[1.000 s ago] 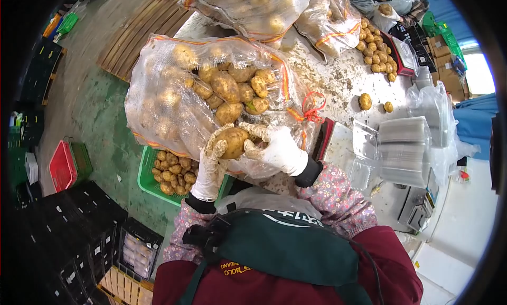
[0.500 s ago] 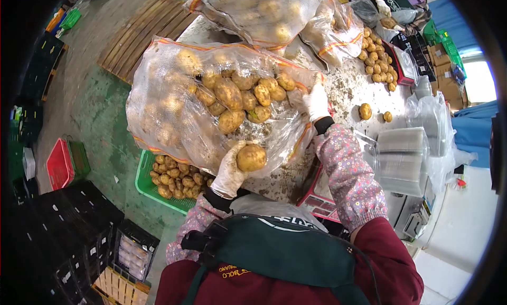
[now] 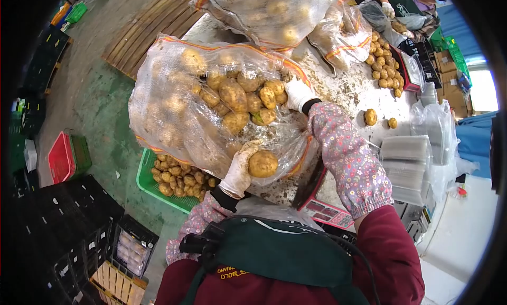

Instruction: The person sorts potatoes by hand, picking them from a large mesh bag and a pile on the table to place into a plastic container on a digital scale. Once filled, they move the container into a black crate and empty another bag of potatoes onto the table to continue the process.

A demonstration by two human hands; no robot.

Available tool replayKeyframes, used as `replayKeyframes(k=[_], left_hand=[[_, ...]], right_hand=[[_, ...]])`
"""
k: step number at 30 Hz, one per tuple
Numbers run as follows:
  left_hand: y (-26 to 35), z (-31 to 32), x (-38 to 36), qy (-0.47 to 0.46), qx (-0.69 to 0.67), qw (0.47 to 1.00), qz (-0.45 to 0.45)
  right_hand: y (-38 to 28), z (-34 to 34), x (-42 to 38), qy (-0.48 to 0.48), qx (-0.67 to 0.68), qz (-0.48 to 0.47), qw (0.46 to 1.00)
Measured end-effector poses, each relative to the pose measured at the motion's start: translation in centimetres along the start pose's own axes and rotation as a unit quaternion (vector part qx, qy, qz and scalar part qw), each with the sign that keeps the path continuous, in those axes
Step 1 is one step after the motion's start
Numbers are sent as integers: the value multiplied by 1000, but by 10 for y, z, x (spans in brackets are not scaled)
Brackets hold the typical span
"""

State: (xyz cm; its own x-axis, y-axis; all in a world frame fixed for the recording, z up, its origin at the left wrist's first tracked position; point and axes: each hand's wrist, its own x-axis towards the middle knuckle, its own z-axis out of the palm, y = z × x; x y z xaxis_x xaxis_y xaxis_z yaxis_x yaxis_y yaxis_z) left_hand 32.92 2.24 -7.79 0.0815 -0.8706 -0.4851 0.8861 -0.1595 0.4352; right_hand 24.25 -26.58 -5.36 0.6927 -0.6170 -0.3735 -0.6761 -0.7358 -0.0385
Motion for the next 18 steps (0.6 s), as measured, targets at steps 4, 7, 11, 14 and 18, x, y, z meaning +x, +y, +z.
replayKeyframes(k=[4,7,11,14,18], left_hand=[[-2,-7,-3,-9,-34,999,-29],[0,-8,-7,-28,-42,998,-34],[6,0,-17,-19,-11,999,-41],[5,4,-19,-14,13,999,-28],[8,17,-21,-31,37,998,-26]], right_hand=[[-4,17,-8,70,-60,-5,996],[2,30,-29,93,-19,-35,995],[19,25,-58,-4,495,-54,867],[13,-9,-108,-116,805,34,580],[7,-12,-154,-53,877,-1,477]])
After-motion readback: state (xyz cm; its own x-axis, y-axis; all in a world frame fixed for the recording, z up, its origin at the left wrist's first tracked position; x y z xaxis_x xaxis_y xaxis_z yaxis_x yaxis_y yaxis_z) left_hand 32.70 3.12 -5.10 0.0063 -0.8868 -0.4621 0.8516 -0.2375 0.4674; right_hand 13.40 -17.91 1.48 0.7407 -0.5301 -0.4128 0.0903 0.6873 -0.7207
